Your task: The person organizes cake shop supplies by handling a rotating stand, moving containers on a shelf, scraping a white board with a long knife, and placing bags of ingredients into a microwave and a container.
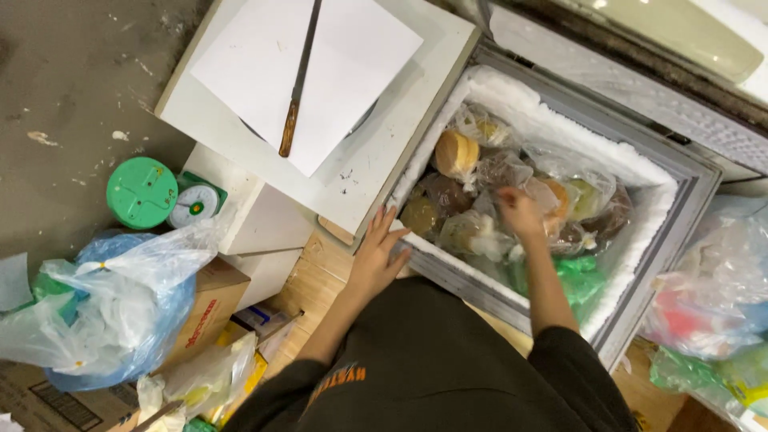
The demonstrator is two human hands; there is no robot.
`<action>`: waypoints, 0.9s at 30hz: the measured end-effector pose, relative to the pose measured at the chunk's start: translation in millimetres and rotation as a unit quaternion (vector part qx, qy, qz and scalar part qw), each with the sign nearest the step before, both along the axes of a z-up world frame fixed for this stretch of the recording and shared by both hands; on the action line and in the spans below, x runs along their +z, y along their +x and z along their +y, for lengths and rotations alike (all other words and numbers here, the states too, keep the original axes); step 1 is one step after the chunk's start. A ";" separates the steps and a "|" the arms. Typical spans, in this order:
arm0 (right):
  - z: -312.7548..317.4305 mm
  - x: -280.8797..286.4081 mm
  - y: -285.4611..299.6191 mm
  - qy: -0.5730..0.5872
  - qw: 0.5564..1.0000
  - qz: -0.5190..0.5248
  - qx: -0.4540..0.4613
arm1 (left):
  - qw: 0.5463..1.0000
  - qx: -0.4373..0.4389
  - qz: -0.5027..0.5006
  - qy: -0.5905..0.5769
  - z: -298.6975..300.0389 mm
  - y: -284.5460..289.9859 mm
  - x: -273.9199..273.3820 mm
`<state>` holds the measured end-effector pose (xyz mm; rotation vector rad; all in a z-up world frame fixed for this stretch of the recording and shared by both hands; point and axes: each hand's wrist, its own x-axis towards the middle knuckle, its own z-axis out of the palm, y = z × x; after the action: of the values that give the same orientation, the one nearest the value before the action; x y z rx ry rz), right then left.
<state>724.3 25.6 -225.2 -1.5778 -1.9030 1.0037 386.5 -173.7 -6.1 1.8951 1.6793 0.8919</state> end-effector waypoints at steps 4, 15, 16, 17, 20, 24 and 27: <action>37.1 -23.7 -79.9 0.056 0.992 -0.048 0.099 | 0.998 0.057 -0.006 -0.024 -21.0 -4.6 7.3; -8.7 -29.2 -12.6 -0.038 0.913 -0.406 0.030 | 0.992 0.085 -0.031 -0.087 -22.9 -28.4 -6.9; -18.0 -22.2 4.4 -0.031 0.891 -0.452 0.004 | 0.993 0.074 -0.029 -0.092 -19.1 -30.1 -8.1; -28.5 -12.7 27.0 -0.023 0.866 -0.499 -0.021 | 0.993 0.063 -0.026 -0.097 -15.7 -31.5 -9.0; -74.8 4.3 60.5 0.002 0.868 -0.471 -0.155 | 0.996 0.033 0.005 -0.085 0.7 -34.8 -13.3; -109.2 0.1 55.1 -0.134 0.897 -0.254 -0.337 | 0.997 0.002 0.011 -0.079 19.0 -29.3 -17.5; -95.8 -18.6 23.0 -0.311 0.873 -0.213 -0.311 | 0.997 -0.033 0.016 -0.064 30.4 -12.0 -20.2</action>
<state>747.3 -70.1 -243.8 -2.7401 -1.1448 1.0735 374.5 -143.2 -26.3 1.8754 1.6426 0.7138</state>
